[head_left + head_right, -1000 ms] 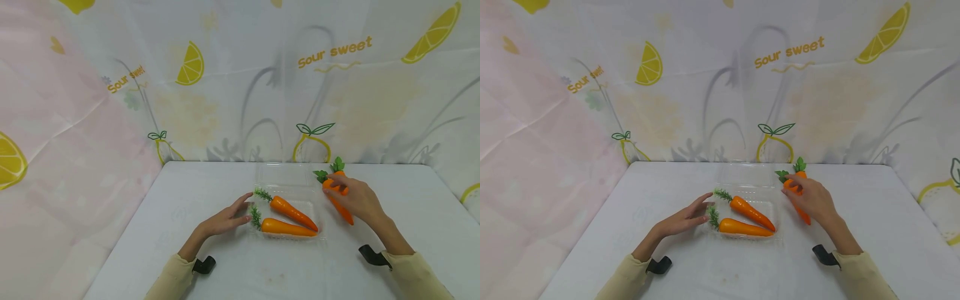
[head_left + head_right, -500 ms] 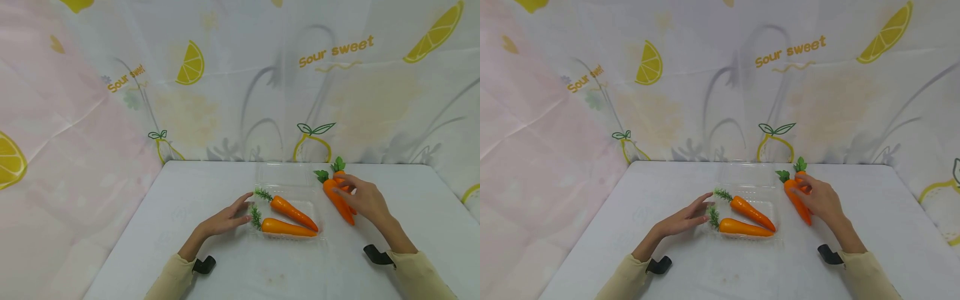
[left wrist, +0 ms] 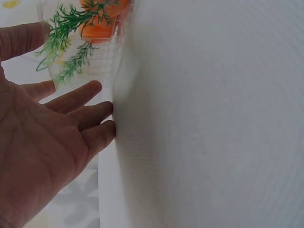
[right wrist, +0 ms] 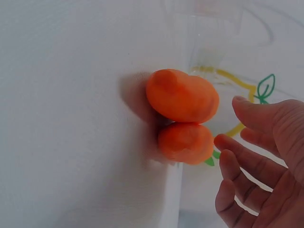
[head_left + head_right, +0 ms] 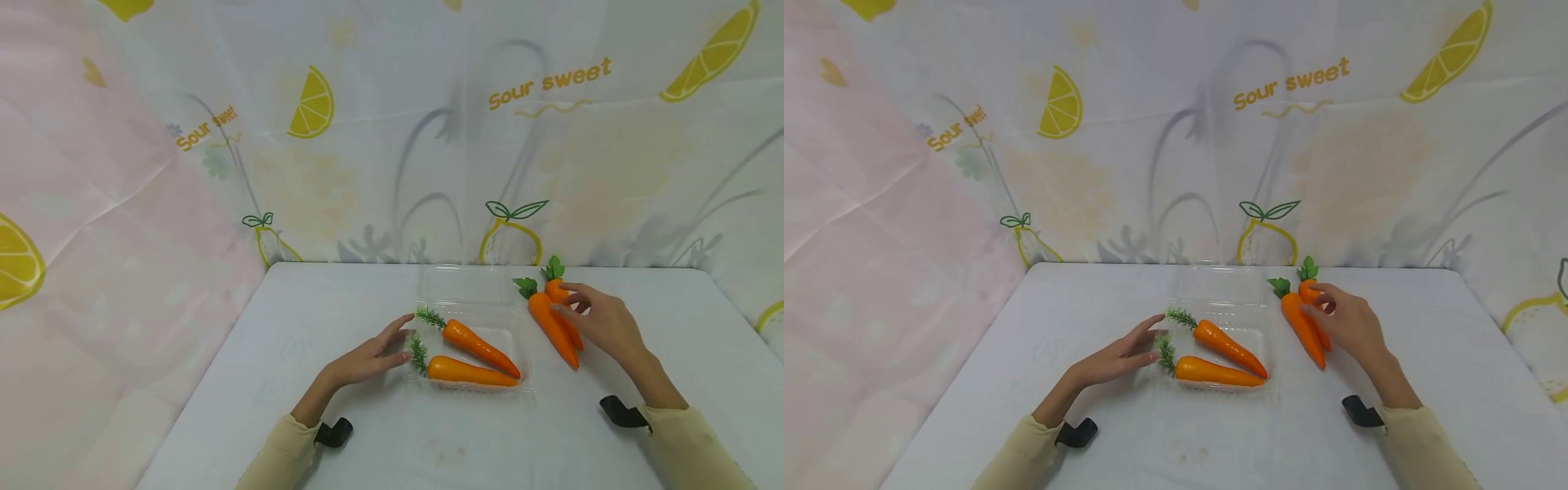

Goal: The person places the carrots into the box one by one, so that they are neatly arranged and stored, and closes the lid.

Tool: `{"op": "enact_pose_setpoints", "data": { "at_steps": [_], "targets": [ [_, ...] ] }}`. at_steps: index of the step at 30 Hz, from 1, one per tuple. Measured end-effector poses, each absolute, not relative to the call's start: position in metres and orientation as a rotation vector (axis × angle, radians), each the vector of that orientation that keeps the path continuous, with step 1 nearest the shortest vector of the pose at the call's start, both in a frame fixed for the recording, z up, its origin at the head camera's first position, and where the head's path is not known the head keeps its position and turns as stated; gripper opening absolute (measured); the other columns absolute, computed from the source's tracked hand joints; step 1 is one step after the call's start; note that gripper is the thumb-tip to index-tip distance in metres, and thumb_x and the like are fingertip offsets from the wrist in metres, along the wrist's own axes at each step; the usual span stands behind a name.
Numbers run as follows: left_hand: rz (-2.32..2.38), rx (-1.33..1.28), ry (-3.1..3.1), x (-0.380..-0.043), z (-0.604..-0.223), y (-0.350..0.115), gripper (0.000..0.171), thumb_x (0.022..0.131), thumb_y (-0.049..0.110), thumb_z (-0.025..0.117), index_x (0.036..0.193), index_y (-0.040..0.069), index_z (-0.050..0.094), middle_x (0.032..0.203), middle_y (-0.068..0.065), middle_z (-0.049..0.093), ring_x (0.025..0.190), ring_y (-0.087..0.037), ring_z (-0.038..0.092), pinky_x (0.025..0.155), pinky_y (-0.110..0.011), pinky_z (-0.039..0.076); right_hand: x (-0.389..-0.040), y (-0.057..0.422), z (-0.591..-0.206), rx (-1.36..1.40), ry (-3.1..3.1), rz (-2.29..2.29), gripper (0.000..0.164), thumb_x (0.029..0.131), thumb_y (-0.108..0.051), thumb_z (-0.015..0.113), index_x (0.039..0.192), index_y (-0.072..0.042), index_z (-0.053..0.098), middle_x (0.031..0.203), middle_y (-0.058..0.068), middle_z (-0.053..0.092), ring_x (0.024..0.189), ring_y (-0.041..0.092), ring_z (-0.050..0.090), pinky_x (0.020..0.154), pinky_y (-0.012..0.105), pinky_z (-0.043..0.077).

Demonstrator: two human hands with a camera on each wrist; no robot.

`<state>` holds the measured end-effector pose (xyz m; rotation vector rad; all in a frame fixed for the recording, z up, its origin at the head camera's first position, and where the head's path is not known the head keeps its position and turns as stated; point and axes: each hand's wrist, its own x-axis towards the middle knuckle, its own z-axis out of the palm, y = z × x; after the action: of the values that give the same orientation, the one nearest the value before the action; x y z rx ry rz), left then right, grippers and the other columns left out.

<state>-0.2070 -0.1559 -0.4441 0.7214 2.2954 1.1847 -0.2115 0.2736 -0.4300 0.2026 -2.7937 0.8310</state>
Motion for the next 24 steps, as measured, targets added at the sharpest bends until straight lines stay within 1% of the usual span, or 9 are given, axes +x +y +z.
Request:
{"op": "enact_pose_setpoints", "data": {
  "at_steps": [5, 8, 12, 16, 20, 24],
  "targets": [
    [1.188, 0.735, 2.296, -0.207, -0.444, -0.156, 0.073, 0.101, 0.041, 0.053, 0.159, 0.029, 0.011, 0.157, -0.008, 0.031, 0.144, -0.023, 0.029, 0.114, -0.051, 0.023, -0.214, 0.277, -0.433, 0.185, -2.823, 0.855, 0.049, 0.092, -0.026, 0.071, 0.131, 0.001, 0.058, 0.101, 0.019, 0.070, 0.079, 0.027, 0.059, 0.059, 0.031, 0.045],
    [1.186, 0.735, 2.296, -0.207, -0.444, -0.156, 0.073, 0.101, 0.041, 0.054, 0.159, 0.030, 0.012, 0.157, -0.008, 0.031, 0.144, -0.023, 0.029, 0.115, -0.051, 0.023, -0.215, 0.279, -0.434, 0.154, -2.847, 0.868, 0.050, 0.092, -0.027, 0.071, 0.131, 0.001, 0.057, 0.103, 0.021, 0.069, 0.080, 0.028, 0.058, 0.059, 0.030, 0.046],
    [1.186, 0.733, 2.295, -0.207, -0.444, -0.156, 0.072, 0.101, 0.041, 0.054, 0.159, 0.030, 0.012, 0.157, -0.008, 0.031, 0.144, -0.023, 0.029, 0.114, -0.051, 0.023, -0.217, 0.281, -0.436, 0.133, -2.855, 0.856, 0.052, 0.092, -0.031, 0.071, 0.131, 0.001, 0.057, 0.101, 0.021, 0.069, 0.078, 0.027, 0.057, 0.057, 0.030, 0.046],
    [1.191, 0.733, 2.291, -0.207, -0.443, -0.156, 0.072, 0.101, 0.041, 0.054, 0.159, 0.030, 0.012, 0.157, -0.008, 0.031, 0.144, -0.023, 0.029, 0.114, -0.051, 0.024, -0.217, 0.284, -0.437, 0.135, -2.858, 0.842, 0.051, 0.093, -0.031, 0.070, 0.131, 0.000, 0.057, 0.097, 0.019, 0.069, 0.076, 0.026, 0.057, 0.057, 0.030, 0.046],
    [1.188, 0.733, 2.289, -0.207, -0.442, -0.155, 0.072, 0.101, 0.039, 0.054, 0.158, 0.030, 0.012, 0.157, -0.006, 0.032, 0.144, -0.022, 0.029, 0.115, -0.049, 0.023, -0.217, 0.286, -0.438, 0.120, -2.874, 0.843, 0.050, 0.093, -0.031, 0.070, 0.130, 0.000, 0.057, 0.098, 0.020, 0.069, 0.076, 0.027, 0.058, 0.057, 0.030, 0.045],
    [1.190, 0.745, 2.286, -0.207, -0.441, -0.155, 0.072, 0.101, 0.038, 0.053, 0.159, 0.028, 0.011, 0.157, -0.008, 0.031, 0.144, -0.023, 0.029, 0.114, -0.050, 0.024, -0.217, 0.286, -0.439, 0.104, -2.888, 0.846, 0.050, 0.093, -0.032, 0.070, 0.130, 0.000, 0.058, 0.099, 0.020, 0.068, 0.077, 0.027, 0.058, 0.058, 0.030, 0.045]
  ]
}}
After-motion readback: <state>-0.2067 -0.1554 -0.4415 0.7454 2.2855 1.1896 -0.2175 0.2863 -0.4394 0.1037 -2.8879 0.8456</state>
